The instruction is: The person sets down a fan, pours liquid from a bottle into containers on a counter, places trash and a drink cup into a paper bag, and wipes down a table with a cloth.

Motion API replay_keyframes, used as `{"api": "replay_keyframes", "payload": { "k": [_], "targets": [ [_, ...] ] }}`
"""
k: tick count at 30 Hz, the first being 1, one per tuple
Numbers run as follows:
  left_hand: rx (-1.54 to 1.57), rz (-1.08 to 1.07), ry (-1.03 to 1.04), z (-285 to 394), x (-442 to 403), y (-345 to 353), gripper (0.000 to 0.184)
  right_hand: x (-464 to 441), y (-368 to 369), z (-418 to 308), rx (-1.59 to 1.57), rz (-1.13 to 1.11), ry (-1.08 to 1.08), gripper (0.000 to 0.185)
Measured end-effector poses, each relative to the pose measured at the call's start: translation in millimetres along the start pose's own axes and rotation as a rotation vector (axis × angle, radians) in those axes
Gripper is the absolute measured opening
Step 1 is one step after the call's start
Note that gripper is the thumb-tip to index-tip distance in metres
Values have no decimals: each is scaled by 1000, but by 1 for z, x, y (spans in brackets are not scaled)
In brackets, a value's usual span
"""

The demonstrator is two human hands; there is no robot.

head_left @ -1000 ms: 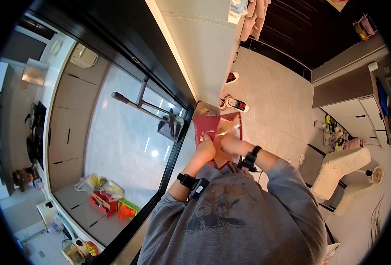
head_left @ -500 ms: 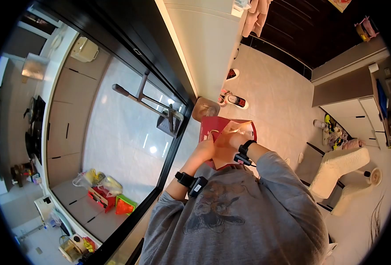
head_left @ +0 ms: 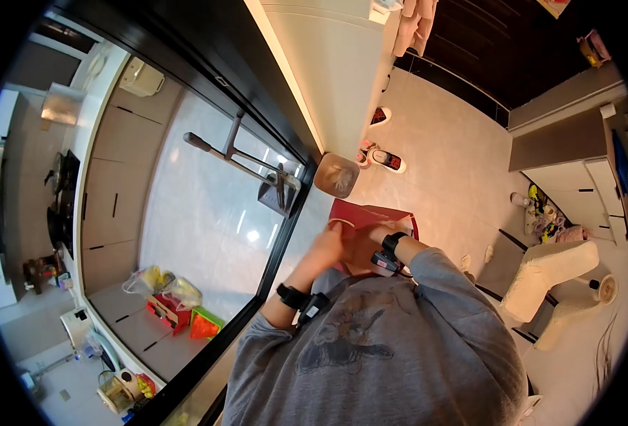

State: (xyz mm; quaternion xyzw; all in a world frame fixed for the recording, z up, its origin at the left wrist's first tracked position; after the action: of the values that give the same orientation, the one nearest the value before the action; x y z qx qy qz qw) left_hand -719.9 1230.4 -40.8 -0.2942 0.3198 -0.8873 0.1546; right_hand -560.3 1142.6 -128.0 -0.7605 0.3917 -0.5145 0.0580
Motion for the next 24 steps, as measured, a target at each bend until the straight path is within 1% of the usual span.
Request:
{"api": "replay_keyframes", "payload": {
  "k": [2, 4, 5, 6, 8, 9, 11, 12, 14, 15, 16, 17, 18, 19, 20, 21, 22, 24],
  "targets": [
    [150, -227, -198, -8, 2, -42, 46, 0, 3, -7, -53, -20, -87, 32],
    [433, -208, -205, -36, 3, -45, 45, 3, 4, -9, -119, -55, -162, 33],
    [510, -177, -242, -42, 5, -47, 43, 4, 3, -8, -155, -75, -188, 33],
    [510, -179, -242, -46, 5, -48, 43, 6, 2, -7, -194, -96, -206, 34],
    [437, -210, -154, -36, 7, -61, 46, 3, -1, -2, -276, -132, -232, 34],
    [439, -208, -159, -39, 5, -56, 46, 2, -3, 1, -305, -141, -238, 35],
    [668, -214, -279, -46, -2, -39, 42, -2, -12, 6, -353, -158, -249, 36],
    [667, -212, -284, -47, -4, -32, 42, -3, -15, 6, -360, -156, -264, 36],
    [744, -240, -412, -41, -7, -22, 40, -2, -31, 0, -297, -111, -347, 37],
    [729, -247, -438, -40, -7, -20, 41, -1, -38, -4, -242, -71, -405, 37],
    [726, -248, -438, -46, -8, -11, 41, 0, -44, -9, -133, 4, -518, 38],
    [635, -249, -435, -64, -11, 6, 42, 2, -46, -16, -41, 242, -638, 33],
    [543, -248, -432, -86, -15, 28, 42, 3, -46, -23, -42, 243, -638, 33],
    [568, -238, -414, -119, -18, 59, 44, 6, -49, -32, -171, 135, -627, 34],
    [569, -237, -416, -121, -19, 60, 44, 12, -53, -41, -300, 24, -612, 35],
    [603, -225, -461, -123, -16, 61, 45, 29, -63, -51, -384, 45, -561, 31],
    [639, -214, -510, -127, -10, 64, 46, 29, -56, -52, -392, 35, -560, 31],
    [620, -200, -539, -154, -6, 81, 47, 29, -49, -48, -502, 203, -549, 25]
  ]
}}
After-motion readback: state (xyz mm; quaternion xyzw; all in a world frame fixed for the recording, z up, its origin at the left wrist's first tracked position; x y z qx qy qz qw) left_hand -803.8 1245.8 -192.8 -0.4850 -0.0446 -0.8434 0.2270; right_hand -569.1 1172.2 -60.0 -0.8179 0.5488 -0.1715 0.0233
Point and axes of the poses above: each hand's wrist, its own x-axis away from the middle knuckle, its own y-axis out of the palm, z = x × y, the point moved 2 cm from there along -x, towards the middle knuckle, and after that the axes turned 5 degrees about -z, right-handed, at the moved point
